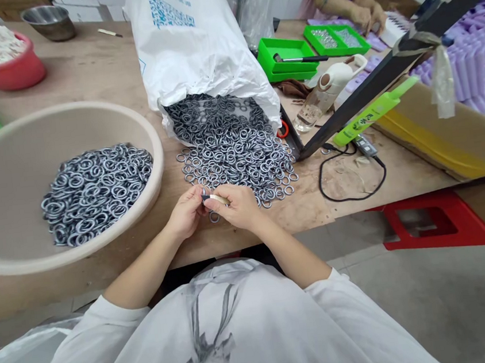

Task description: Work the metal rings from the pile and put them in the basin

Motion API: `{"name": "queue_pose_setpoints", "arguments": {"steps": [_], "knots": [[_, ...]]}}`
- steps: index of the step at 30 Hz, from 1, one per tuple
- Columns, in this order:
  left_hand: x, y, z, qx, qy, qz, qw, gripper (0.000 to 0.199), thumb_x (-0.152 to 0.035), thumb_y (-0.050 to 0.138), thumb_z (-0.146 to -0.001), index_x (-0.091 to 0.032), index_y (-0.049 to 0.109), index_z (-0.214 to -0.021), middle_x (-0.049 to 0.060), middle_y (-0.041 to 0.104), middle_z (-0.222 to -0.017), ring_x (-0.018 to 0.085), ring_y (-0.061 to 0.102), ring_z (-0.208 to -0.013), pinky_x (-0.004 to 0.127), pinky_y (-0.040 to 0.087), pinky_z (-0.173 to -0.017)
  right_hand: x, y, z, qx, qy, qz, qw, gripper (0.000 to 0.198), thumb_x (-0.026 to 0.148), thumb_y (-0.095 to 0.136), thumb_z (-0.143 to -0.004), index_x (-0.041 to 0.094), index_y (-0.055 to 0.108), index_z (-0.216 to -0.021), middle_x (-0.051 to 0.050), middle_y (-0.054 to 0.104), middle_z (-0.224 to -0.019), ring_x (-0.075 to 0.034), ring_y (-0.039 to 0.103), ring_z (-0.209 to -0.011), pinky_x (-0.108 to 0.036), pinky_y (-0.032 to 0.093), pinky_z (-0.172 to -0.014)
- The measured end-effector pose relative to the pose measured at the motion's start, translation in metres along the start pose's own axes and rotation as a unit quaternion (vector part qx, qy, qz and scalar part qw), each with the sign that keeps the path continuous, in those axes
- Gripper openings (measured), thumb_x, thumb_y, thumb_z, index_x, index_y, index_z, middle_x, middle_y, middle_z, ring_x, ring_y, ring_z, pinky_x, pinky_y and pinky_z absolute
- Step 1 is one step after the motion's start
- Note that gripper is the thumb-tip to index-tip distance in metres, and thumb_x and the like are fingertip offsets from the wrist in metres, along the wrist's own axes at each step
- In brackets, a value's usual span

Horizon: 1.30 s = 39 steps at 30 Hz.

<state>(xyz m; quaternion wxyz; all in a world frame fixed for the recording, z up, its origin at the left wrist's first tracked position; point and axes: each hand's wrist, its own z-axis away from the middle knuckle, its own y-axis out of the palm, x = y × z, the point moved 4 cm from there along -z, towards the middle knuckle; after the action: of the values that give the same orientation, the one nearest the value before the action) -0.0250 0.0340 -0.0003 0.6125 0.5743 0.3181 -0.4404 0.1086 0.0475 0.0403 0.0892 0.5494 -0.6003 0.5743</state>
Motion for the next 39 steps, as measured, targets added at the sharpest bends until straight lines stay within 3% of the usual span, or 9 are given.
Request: {"name": "queue_pose_setpoints", "arguments": {"steps": [4, 8, 14, 19, 22, 25, 29, 33, 39], "knots": [[0.001, 0.004, 0.003, 0.033, -0.008, -0.002, 0.999, 0.052, -0.064, 0.072, -0.071, -0.017, 0.050, -0.065, -0.003, 0.045, -0.060, 0.008, 0.038, -0.053, 0.022, 0.031, -0.049, -0.015, -0.001, -0.004, 0.006, 0.045, 0.001, 0.999, 0.041, 0.050, 0.053, -0.093, 0.019, 0.063, -0.068, 0.002, 0.053, -0.059, -0.012, 0.046, -0.057, -0.026, 0.033, -0.060], [-0.003, 0.009, 0.006, 0.086, -0.013, 0.017, 0.996, 0.048, -0.059, 0.069, -0.078, -0.016, 0.052, -0.064, -0.001, 0.051, -0.065, 0.008, 0.043, -0.054, 0.022, 0.034, -0.049, -0.046, -0.016, -0.015, -0.081, 0.155, 0.027, 0.984, 0.045, 0.054, 0.048, -0.094, 0.020, 0.063, -0.070, 0.001, 0.054, -0.059, -0.014, 0.048, -0.059, -0.026, 0.035, -0.060], [-0.014, -0.013, -0.005, -0.052, 0.003, 0.084, 0.995, 0.033, -0.048, 0.074, -0.077, -0.018, 0.062, -0.085, -0.003, 0.053, -0.067, 0.006, 0.048, -0.054, 0.017, 0.039, -0.048, -0.047, -0.004, -0.032, 0.037, 0.155, 0.258, 0.953, 0.029, 0.048, 0.063, -0.087, 0.024, 0.073, -0.100, -0.007, 0.069, -0.095, -0.022, 0.061, -0.082, -0.029, 0.037, -0.065], [-0.011, -0.024, -0.012, -0.118, -0.040, 0.131, 0.983, 0.017, -0.028, 0.067, -0.082, -0.017, 0.064, -0.094, -0.002, 0.061, -0.074, 0.007, 0.056, -0.057, 0.016, 0.042, -0.045, -0.045, 0.010, -0.042, 0.091, 0.154, 0.311, 0.933, 0.020, 0.038, 0.061, -0.090, 0.024, 0.072, -0.100, -0.008, 0.068, -0.101, -0.023, 0.062, -0.085, -0.030, 0.037, -0.065], [-0.007, -0.026, -0.013, -0.160, -0.085, 0.153, 0.971, 0.009, -0.024, 0.058, -0.084, -0.015, 0.060, -0.084, 0.000, 0.062, -0.076, 0.008, 0.059, -0.057, 0.016, 0.041, -0.041, -0.049, 0.006, -0.046, 0.050, 0.156, 0.244, 0.956, 0.017, 0.034, 0.062, -0.089, 0.020, 0.071, -0.091, -0.008, 0.068, -0.095, -0.023, 0.062, -0.086, -0.031, 0.040, -0.070], [-0.003, -0.022, -0.011, -0.160, -0.127, 0.139, 0.969, 0.019, -0.032, 0.060, -0.085, -0.015, 0.057, -0.078, -0.001, 0.058, -0.071, 0.006, 0.053, -0.049, 0.014, 0.030, -0.035, -0.050, 0.002, -0.044, -0.012, 0.157, 0.018, 0.987, 0.018, 0.036, 0.064, -0.085, 0.018, 0.068, -0.085, -0.004, 0.067, -0.085, -0.019, 0.061, -0.081, -0.031, 0.044, -0.074], [0.001, -0.008, -0.005, -0.047, -0.171, 0.093, 0.980, 0.040, -0.052, 0.069, -0.079, -0.014, 0.060, -0.083, -0.001, 0.055, -0.068, 0.004, 0.047, -0.045, 0.012, 0.019, -0.033, -0.040, 0.013, -0.035, -0.023, 0.155, -0.272, 0.950, 0.027, 0.046, 0.069, -0.079, 0.020, 0.063, -0.085, 0.001, 0.065, -0.074, -0.014, 0.058, -0.066, -0.029, 0.048, -0.067], [0.001, 0.000, 0.000, 0.033, -0.154, 0.108, 0.982, 0.044, -0.049, 0.081, -0.068, -0.015, 0.056, -0.079, -0.003, 0.051, -0.066, 0.004, 0.046, -0.047, 0.012, 0.020, -0.035, -0.029, 0.019, -0.027, -0.041, 0.153, -0.299, 0.941, 0.034, 0.054, 0.071, -0.076, 0.021, 0.063, -0.084, 0.002, 0.061, -0.071, -0.013, 0.058, -0.064, -0.028, 0.048, -0.064], [0.002, -0.001, 0.001, -0.002, -0.110, 0.076, 0.991, 0.045, -0.049, 0.082, -0.065, -0.016, 0.053, -0.077, -0.004, 0.051, -0.063, 0.005, 0.046, -0.047, 0.013, 0.022, -0.037, -0.026, 0.021, -0.019, -0.045, 0.172, -0.260, 0.949, 0.039, 0.054, 0.076, -0.070, 0.022, 0.059, -0.087, 0.002, 0.059, -0.074, -0.014, 0.059, -0.065, -0.028, 0.050, -0.064]]}}
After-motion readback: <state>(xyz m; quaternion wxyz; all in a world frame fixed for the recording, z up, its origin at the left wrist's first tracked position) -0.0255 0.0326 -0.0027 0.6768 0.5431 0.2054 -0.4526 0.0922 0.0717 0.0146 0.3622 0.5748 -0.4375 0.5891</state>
